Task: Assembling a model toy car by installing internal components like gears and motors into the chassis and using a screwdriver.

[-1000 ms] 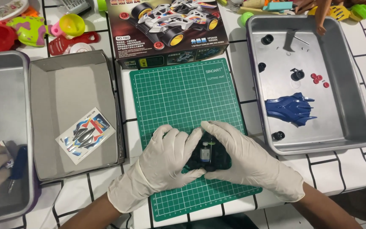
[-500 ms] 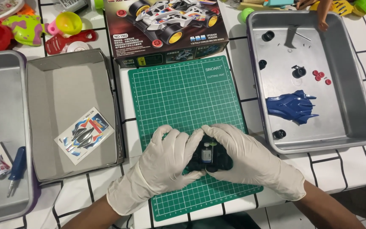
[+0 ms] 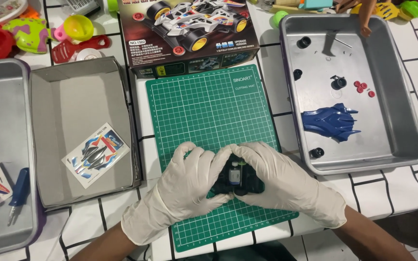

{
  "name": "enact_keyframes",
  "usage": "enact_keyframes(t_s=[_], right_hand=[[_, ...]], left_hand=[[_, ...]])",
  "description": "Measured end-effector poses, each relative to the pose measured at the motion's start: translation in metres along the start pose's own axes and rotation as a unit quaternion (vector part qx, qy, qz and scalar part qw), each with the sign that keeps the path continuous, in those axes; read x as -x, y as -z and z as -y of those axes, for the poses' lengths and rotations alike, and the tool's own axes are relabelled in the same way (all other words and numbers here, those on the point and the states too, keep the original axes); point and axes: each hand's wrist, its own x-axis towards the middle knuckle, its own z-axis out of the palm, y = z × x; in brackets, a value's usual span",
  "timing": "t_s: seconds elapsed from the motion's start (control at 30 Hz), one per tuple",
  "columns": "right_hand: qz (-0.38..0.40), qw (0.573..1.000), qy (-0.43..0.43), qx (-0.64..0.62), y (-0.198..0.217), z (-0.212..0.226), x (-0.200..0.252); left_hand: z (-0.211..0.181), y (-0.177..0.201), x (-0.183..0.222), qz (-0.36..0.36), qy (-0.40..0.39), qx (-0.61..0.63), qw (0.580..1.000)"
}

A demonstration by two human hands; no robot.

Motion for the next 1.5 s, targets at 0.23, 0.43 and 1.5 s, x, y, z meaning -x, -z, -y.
enact_keyframes(t_s=[0.23,0.43,1.5], right_hand=[[0.010,1.000,-0.005,-0.010,0.015,0.004,0.013],[-0.056,0.994,-0.077,0.050,0.044,0.000,0.042],[-0.059,0.865,-0.480,0.133,0.137,-0.152,0.025]], left_hand=[[0.000,-0.006,0.003,0.004,-0.001,0.037,0.999],[0.002,-0.003,-0.001,-0.028,0.012,-0.014,0.999],[0.002,-0.004,0.003,-0.075,0.034,0.002,0.997]])
